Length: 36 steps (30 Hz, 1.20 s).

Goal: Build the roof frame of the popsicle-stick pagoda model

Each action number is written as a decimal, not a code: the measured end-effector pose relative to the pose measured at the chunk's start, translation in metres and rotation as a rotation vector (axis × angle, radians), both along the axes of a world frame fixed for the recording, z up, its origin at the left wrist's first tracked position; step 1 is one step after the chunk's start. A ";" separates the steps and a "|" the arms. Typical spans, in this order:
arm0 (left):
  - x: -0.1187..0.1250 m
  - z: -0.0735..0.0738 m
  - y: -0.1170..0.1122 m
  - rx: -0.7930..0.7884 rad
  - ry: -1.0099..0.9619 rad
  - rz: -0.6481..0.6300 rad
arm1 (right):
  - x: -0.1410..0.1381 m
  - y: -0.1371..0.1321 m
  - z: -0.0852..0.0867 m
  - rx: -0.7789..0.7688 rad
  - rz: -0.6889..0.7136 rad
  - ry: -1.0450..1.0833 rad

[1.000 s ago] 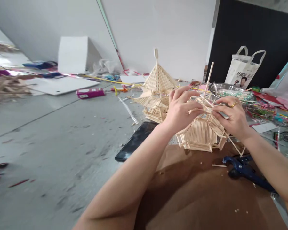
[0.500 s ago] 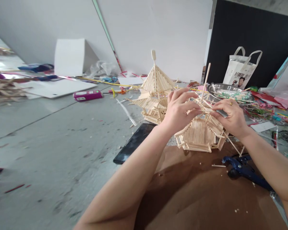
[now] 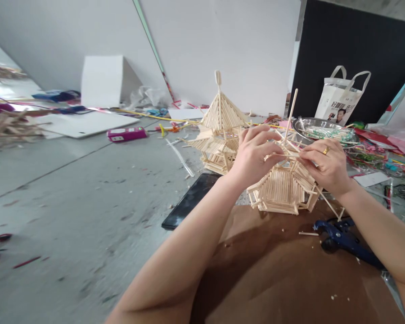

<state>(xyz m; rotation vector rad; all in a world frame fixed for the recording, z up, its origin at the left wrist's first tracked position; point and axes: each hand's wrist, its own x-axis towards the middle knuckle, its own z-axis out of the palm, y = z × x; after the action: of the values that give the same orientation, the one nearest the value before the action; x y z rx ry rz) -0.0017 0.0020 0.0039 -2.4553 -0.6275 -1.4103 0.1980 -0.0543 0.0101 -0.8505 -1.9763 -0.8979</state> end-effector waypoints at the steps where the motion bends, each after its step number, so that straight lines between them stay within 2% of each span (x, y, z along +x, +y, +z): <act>1: 0.000 0.000 0.000 0.001 0.000 -0.008 | 0.000 0.000 0.000 0.002 -0.009 -0.005; 6: 0.001 0.000 0.000 0.013 -0.002 -0.018 | 0.000 0.001 -0.004 -0.008 -0.023 0.001; 15: 0.000 0.000 0.000 -0.023 0.016 0.003 | -0.001 0.006 -0.010 -0.046 0.048 0.147; 22: 0.000 0.001 -0.001 -0.001 0.017 -0.009 | 0.000 0.007 -0.012 -0.091 0.013 0.178; 36: 0.000 -0.001 0.000 -0.011 0.014 -0.003 | 0.002 0.005 -0.008 -0.068 0.009 0.083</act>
<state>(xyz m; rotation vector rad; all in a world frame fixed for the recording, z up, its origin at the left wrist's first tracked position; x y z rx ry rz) -0.0013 0.0017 0.0034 -2.4740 -0.6305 -1.3934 0.2003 -0.0489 0.0020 -0.9022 -1.9465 -0.7818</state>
